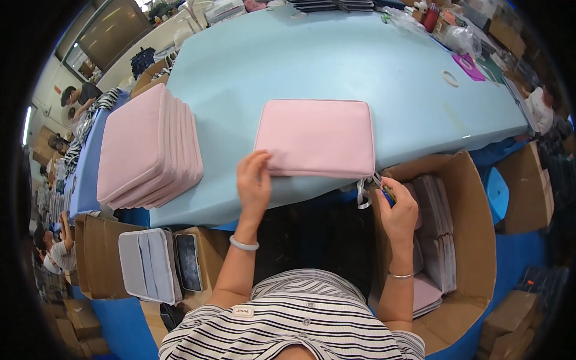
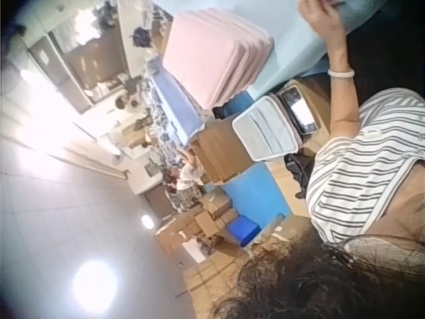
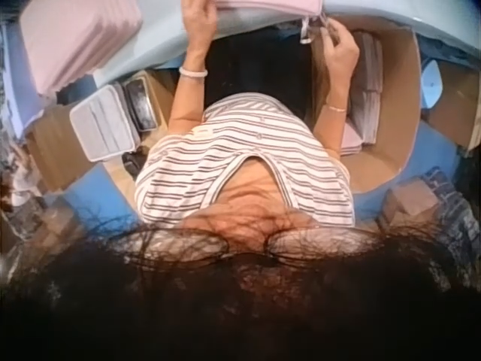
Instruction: Trimming loose threads from zippered pouches with small snips and inspecting them in a workshop.
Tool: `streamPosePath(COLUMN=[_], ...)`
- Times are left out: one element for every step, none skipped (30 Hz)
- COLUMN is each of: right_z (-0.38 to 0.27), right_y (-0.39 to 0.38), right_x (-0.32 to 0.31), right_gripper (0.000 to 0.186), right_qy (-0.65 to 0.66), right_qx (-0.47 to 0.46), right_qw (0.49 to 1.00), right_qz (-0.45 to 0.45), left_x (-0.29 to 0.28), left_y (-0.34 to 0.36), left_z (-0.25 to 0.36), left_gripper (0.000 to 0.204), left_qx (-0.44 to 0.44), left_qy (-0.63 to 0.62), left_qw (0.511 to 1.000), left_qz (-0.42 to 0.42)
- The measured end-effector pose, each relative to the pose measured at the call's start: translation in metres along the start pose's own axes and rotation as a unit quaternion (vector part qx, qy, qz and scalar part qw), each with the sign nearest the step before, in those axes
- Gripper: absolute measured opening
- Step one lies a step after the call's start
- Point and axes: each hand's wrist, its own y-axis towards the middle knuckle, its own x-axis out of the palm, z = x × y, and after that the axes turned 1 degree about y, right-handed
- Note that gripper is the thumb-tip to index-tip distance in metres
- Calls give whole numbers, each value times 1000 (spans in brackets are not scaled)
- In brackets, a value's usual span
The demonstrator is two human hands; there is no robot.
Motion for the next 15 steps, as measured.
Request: streamPosePath(right_z=[3,4,6,7,9,12,16,21,28,32,34,36,37,40,43], right_y=[0,0,0,1,1,1,2,2,2,3,5,6,8,10,11], right_x=[0,1,1,2,4,6,8,11,15,19,22,24,27,31,36], right_gripper=[22,22,22,21,21,22,22,22,22,22,22,22,22,22,21], right_qy=[8,10,19,27,29,35,42,41,72,102,102,123,143,143,197], right_qx=[5,6,16,25,25,33,41,42,58,74,73,84,95,95,111], right_qw=[1000,1000,1000,999,999,999,998,998,996,992,992,989,985,985,974], right_qz=[7,7,6,5,5,4,3,4,14,24,25,22,20,23,19], left_x=[-7,-13,-16,-17,-18,-18,-18,-18,-18,-17,-17,-16,-17,-16,-16], left_y=[3,6,6,5,5,4,4,5,5,6,5,5,5,4,4], left_z=[-7,-13,-20,-26,-29,-31,-32,-30,-28,-29,-31,-33,-34,-36,-37], left_gripper=[21,21,20,20,20,20,20,22,24,24,22,21,21,21,22], left_qx=[-12,-25,-42,-42,-78,-115,-114,-107,-99,-98,-103,-108,-107,-118,-129], left_qy=[28,57,76,78,76,75,75,80,85,84,75,66,66,44,23], left_qw=[999,998,996,996,994,990,990,989,989,989,990,990,991,991,990], left_qz=[8,16,8,7,-20,-47,-47,-58,-69,-70,-63,-56,-55,-49,-43])
